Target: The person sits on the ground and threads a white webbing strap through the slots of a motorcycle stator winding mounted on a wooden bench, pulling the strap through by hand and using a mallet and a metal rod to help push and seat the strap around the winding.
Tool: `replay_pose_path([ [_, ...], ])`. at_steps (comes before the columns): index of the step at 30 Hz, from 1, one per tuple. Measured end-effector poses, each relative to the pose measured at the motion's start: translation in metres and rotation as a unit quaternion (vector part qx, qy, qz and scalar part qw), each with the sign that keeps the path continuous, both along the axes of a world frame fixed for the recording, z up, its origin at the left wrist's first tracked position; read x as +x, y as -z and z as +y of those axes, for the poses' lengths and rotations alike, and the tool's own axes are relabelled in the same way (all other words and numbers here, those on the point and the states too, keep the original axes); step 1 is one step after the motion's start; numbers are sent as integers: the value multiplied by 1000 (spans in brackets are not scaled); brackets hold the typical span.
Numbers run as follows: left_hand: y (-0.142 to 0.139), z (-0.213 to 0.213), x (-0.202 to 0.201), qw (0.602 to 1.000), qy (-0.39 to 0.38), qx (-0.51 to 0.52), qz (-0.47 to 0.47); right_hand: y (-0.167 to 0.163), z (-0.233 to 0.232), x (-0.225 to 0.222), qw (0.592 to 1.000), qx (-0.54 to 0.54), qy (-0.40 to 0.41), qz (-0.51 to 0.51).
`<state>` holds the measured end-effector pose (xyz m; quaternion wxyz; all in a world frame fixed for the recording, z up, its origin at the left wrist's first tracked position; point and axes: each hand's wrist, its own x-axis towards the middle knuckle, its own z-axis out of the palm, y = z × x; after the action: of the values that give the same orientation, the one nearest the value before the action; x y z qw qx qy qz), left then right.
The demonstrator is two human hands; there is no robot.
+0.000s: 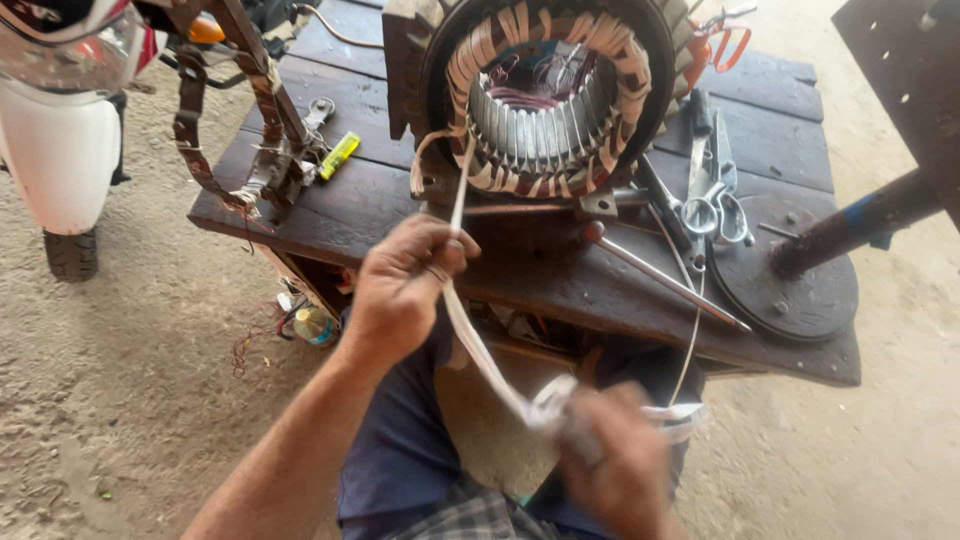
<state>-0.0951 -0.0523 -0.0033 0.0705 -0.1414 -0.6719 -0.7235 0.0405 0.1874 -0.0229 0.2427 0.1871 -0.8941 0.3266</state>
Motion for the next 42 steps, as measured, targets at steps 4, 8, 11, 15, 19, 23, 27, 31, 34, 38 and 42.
replay_pose_path([
  [4, -18, -10, -3, 971, -89, -120, 185, -18, 62, -61, 983, 52, 160, 77],
  [8, -30, -10, -21, 974, 10, -113, 198, 5, 64, -113, 992, 106, 57, -45],
  [11, -23, -8, -29, 983, 64, -72, 154, 26, 39, -132, 976, 214, -8, 40],
  [15, -5, -6, -42, 993, 81, -20, 80, 32, 37, -133, 976, 193, 46, 92],
  [19, 8, 12, -41, 997, 62, -8, 45, 28, 76, -129, 987, 102, 107, 66],
  [23, 7, 28, -37, 977, -45, -103, 181, 32, 104, -132, 927, 287, 240, 37],
  [27, -1, 16, -32, 971, -61, -106, 206, 23, 102, -129, 920, 311, 238, 30],
  [31, -3, 11, -29, 962, -76, -110, 238, -15, 78, -101, 936, 267, 230, 13],
  [34, 1, 19, -25, 960, -93, -123, 235, -50, 49, -83, 969, 181, 163, 41],
  [38, 5, 18, -19, 946, -125, -129, 270, -76, 2, -102, 988, 124, 84, 26],
  [42, 5, 10, -16, 939, -129, -157, 276, -80, -17, -133, 981, 36, 16, -188],
])
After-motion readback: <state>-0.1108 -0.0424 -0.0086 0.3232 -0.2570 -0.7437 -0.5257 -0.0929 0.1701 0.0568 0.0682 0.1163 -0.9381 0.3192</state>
